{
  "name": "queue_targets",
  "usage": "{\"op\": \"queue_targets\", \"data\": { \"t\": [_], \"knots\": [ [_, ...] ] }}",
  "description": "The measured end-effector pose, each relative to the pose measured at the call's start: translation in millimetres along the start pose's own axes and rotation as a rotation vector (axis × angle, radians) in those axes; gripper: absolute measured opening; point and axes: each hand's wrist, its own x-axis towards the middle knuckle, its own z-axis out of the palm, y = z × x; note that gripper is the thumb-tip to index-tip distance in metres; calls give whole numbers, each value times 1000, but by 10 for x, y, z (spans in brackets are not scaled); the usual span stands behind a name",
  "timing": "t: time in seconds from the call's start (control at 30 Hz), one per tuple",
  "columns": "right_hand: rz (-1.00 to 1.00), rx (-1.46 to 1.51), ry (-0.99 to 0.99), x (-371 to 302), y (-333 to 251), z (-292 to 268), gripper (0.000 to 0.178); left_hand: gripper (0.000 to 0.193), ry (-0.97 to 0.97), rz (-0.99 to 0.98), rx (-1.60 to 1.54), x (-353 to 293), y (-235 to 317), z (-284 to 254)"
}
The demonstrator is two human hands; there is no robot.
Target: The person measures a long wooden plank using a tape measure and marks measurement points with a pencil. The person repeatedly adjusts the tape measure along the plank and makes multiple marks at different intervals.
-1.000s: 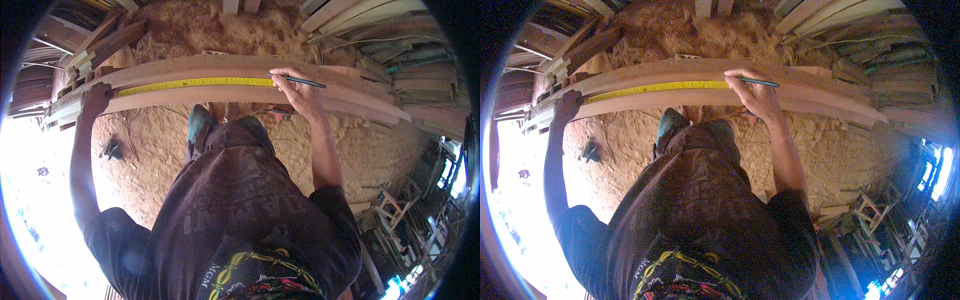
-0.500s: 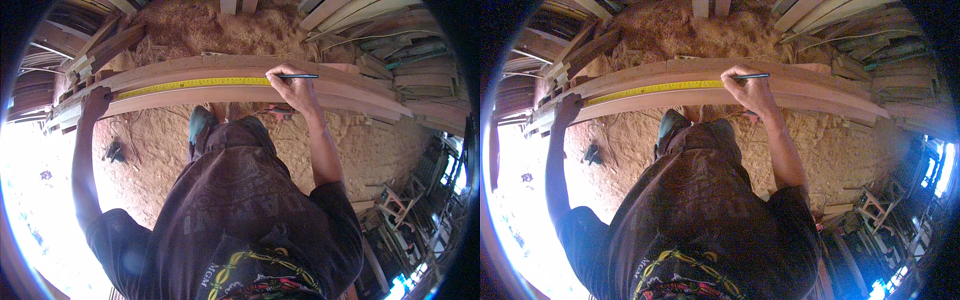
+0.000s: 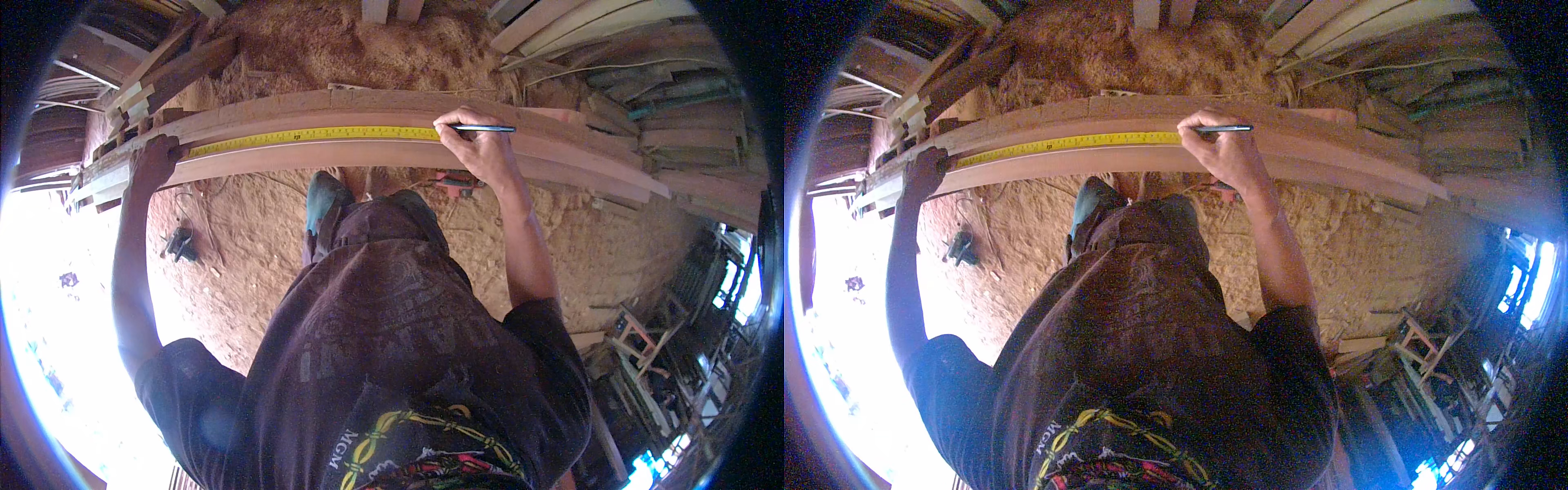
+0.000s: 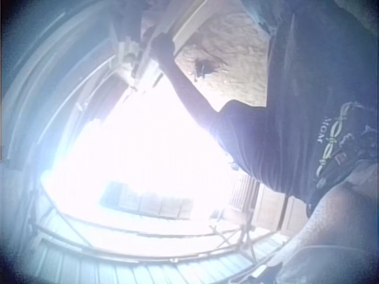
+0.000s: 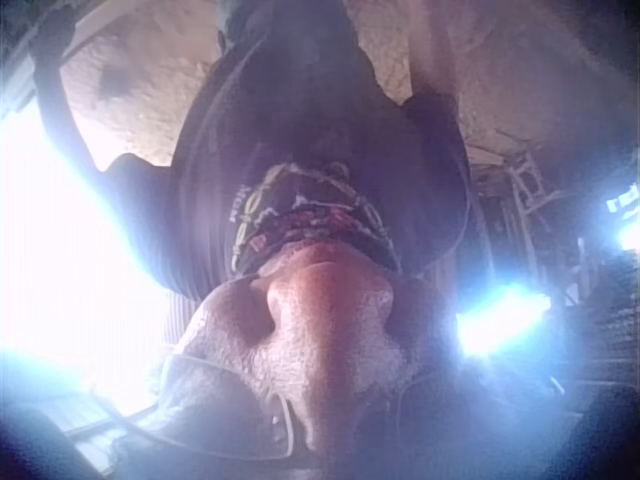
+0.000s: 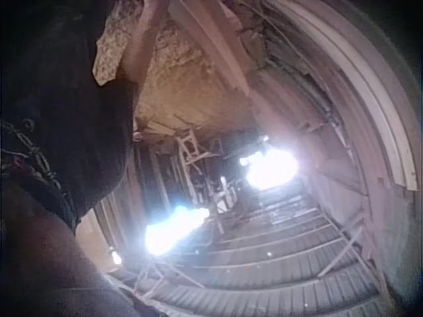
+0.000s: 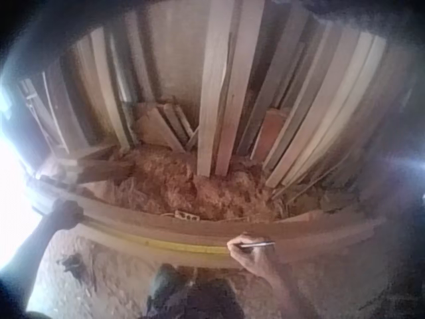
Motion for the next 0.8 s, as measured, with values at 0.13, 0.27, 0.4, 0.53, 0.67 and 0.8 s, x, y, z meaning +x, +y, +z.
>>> {"op": "queue_targets", "data": {
  "t": [0.13, 0.27, 0.4, 0.53, 0.67, 0.8],
  "knots": [
    [28, -9, 14, -4, -17, 14, 11, 42, -28, -9, 12, 17, -1, -3],
    [64, -2, -9, -11, -32, 6, 12, 42, 14, -13, -12, 10, -6, 23],
    [60, 11, -8, -6, -24, -1, 15, 40, -8, -17, -20, 31, -26, 32],
    [4, -32, 4, 9, -10, -4, 15, 39, -16, -15, -60, 27, -38, 29],
    [84, 14, -7, -16, -7, 5, 14, 37, -5, 2, -77, 19, -38, 26],
    [148, -1, -30, -32, 8, -3, 15, 37, -34, -13, -32, 42, -26, 23]
  ]
}}
